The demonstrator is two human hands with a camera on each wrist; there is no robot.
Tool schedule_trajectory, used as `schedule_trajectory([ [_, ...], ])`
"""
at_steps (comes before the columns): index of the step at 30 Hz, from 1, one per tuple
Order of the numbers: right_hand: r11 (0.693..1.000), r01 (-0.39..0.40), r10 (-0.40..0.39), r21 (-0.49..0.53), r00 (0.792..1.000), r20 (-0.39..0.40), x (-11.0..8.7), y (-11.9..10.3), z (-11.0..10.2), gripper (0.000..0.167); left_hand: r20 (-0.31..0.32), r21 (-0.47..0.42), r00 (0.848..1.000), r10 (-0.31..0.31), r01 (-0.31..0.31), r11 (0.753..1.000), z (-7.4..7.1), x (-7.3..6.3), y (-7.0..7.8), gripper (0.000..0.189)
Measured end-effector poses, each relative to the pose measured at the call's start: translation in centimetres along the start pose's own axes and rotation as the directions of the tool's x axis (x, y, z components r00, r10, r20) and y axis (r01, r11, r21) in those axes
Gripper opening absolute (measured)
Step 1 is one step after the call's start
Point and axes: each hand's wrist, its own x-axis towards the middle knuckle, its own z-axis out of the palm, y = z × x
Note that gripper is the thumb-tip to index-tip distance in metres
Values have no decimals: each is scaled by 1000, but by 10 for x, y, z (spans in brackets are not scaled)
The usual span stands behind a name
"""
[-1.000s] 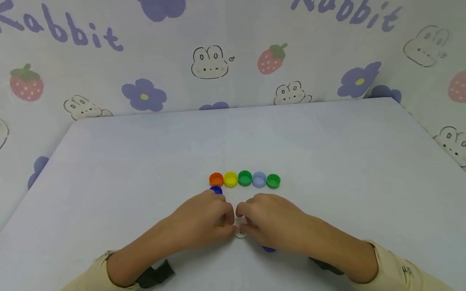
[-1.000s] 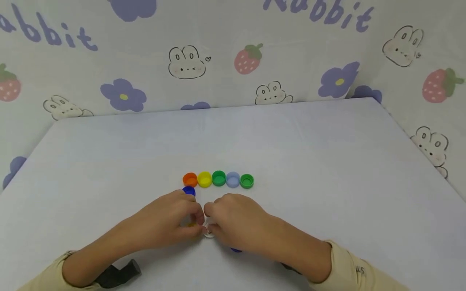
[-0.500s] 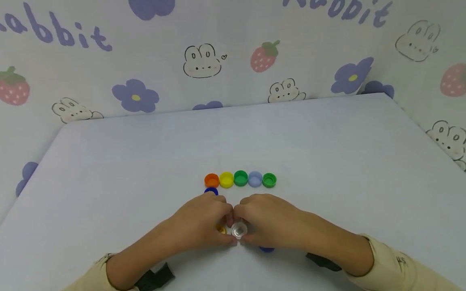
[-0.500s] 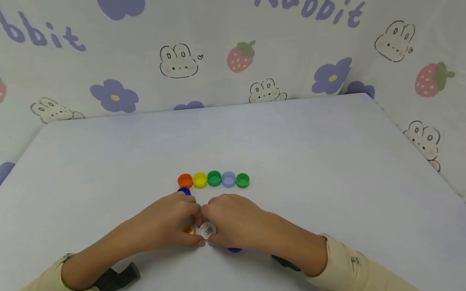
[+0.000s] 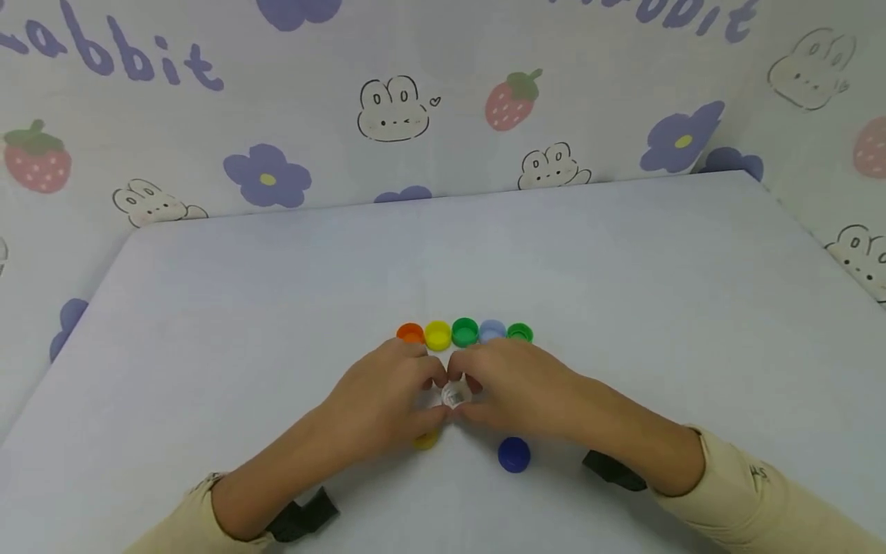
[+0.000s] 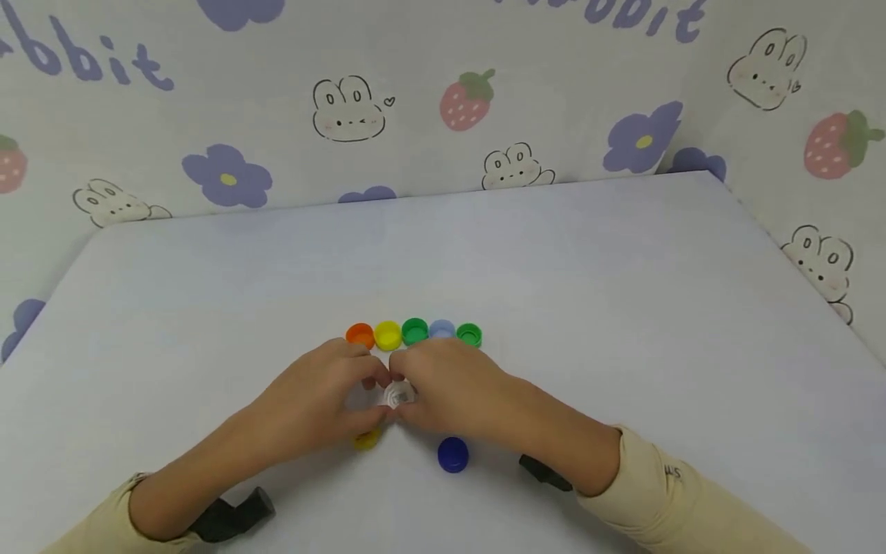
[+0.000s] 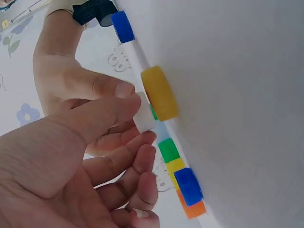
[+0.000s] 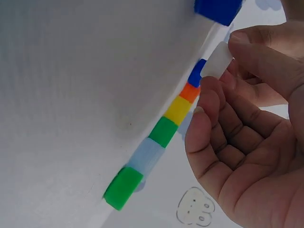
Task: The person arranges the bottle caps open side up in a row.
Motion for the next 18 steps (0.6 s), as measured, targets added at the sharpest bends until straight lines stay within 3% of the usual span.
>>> schedule_trajectory([
  [9,999,18,-21,-42,997,-70,17,6,-3,24,-66,39,997,-38,41,998,-3,9,-8,22],
  [18,998,-27,23,-63,998,-61,29,6,-3,27,-46,85,995,-85,89,992,-5,16,-14,27],
])
